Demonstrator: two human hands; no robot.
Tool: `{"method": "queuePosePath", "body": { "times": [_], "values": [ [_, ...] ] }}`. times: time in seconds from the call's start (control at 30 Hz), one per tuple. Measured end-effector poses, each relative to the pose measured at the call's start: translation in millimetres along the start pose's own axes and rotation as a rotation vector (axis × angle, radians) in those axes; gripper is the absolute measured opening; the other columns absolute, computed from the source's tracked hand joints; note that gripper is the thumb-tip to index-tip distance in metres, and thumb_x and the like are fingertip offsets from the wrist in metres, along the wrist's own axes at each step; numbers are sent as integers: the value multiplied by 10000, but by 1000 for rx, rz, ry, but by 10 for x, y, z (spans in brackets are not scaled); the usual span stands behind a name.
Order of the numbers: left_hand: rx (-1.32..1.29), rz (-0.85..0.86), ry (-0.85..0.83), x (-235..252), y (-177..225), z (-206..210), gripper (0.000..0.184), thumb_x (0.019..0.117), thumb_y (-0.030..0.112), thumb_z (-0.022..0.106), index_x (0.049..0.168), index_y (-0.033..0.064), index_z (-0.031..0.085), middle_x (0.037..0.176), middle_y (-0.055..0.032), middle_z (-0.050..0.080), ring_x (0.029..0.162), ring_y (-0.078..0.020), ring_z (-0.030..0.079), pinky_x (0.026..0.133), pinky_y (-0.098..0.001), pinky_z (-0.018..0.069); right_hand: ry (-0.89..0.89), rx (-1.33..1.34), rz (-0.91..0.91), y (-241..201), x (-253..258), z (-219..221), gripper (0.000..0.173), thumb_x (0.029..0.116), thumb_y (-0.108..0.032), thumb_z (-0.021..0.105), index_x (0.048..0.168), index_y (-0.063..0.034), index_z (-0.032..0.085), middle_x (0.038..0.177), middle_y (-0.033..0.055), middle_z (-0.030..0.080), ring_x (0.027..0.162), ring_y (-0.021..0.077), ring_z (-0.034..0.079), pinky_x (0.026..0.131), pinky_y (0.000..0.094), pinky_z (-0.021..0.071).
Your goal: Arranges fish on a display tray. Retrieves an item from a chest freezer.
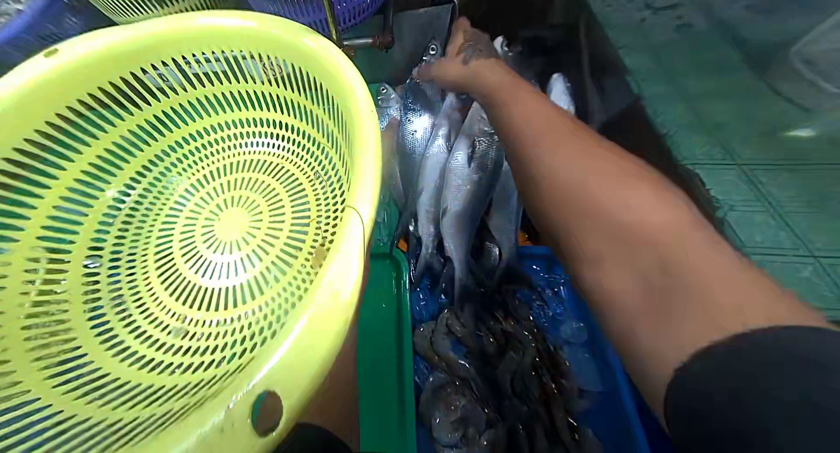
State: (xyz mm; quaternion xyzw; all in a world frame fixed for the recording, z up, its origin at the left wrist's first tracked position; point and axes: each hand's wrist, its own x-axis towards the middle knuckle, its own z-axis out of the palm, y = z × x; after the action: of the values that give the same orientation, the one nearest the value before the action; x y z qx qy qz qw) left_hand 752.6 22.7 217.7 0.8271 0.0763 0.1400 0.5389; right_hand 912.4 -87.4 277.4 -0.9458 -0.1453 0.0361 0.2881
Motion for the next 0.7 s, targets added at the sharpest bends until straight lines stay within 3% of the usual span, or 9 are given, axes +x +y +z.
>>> {"method": "queuePosePath", "body": {
  "times": [0.03, 0.07, 0.13, 0.27, 0.47, 0.57, 0.63, 0.7],
  "values": [
    [-226, 22, -18, 170, -301, 25, 414, 1085, 174, 514, 1384, -110, 493, 1269, -323, 591, 1068, -311, 662, 873, -355, 564, -79, 52, 64, -11, 148, 61, 867, 857, -448, 806, 1467, 45, 437, 1391, 286, 555, 1313, 423, 534, 1086, 626, 415],
    [-348, -138, -10, 340, -404, 63, 391, 1070, 182, 552, 1403, -22, 521, 1306, -241, 599, 1108, -261, 648, 929, -369, 546, -142, 118, 110, 8, 250, 123, 796, 872, -436, 809, 1414, 58, 501, 1361, 271, 575, 1288, 394, 547, 1085, 603, 416],
    [-337, -326, 42, 559, -494, 144, 373, 1068, 192, 556, 1411, 46, 534, 1310, -156, 615, 1109, -193, 642, 949, -361, 539, -168, 250, 149, 84, 375, 247, 707, 828, -321, 865, 1343, 59, 564, 1300, 251, 608, 1219, 359, 584, 1055, 572, 448],
    [-254, -275, 47, 627, -615, 155, 410, 1032, 141, 613, 1403, -14, 536, 1278, -172, 641, 1081, -177, 669, 941, -330, 562, -133, 594, 12, 334, 360, 288, 629, 738, -135, 905, 1283, -42, 604, 1175, 154, 676, 1042, 256, 679, 902, 478, 582],
    [-303, -173, 70, 631, -707, 175, 426, 966, 87, 692, 1367, -13, 590, 1213, -154, 677, 1034, -165, 689, 918, -327, 582, -205, 792, -295, 492, 141, 205, 626, 754, 8, 843, 1304, -60, 550, 1161, 96, 680, 1005, 174, 704, 866, 362, 623],
    [-342, -91, 20, 617, -698, 220, 424, 903, 57, 744, 1307, -7, 629, 1183, -132, 671, 1024, -156, 674, 900, -324, 581, -220, 785, -324, 518, 31, 130, 653, 756, 41, 813, 1346, -63, 552, 1207, 86, 677, 1050, 152, 693, 904, 340, 612],
    [-310, -59, -37, 654, -637, 304, 444, 924, 53, 726, 1346, -19, 612, 1242, -151, 666, 1080, -166, 672, 947, -330, 572, -157, 749, -299, 557, -25, 66, 620, 772, 20, 821, 1331, -51, 561, 1219, 92, 675, 1070, 155, 692, 925, 341, 608],
    [-225, -47, -44, 706, -610, 369, 429, 944, 105, 713, 1340, -26, 611, 1228, -171, 684, 1091, -192, 679, 972, -367, 561, -21, 592, -277, 636, -38, 90, 596, 791, -174, 881, 1288, -42, 581, 1194, 93, 698, 1074, 147, 703, 960, 342, 601]
  ]
}}
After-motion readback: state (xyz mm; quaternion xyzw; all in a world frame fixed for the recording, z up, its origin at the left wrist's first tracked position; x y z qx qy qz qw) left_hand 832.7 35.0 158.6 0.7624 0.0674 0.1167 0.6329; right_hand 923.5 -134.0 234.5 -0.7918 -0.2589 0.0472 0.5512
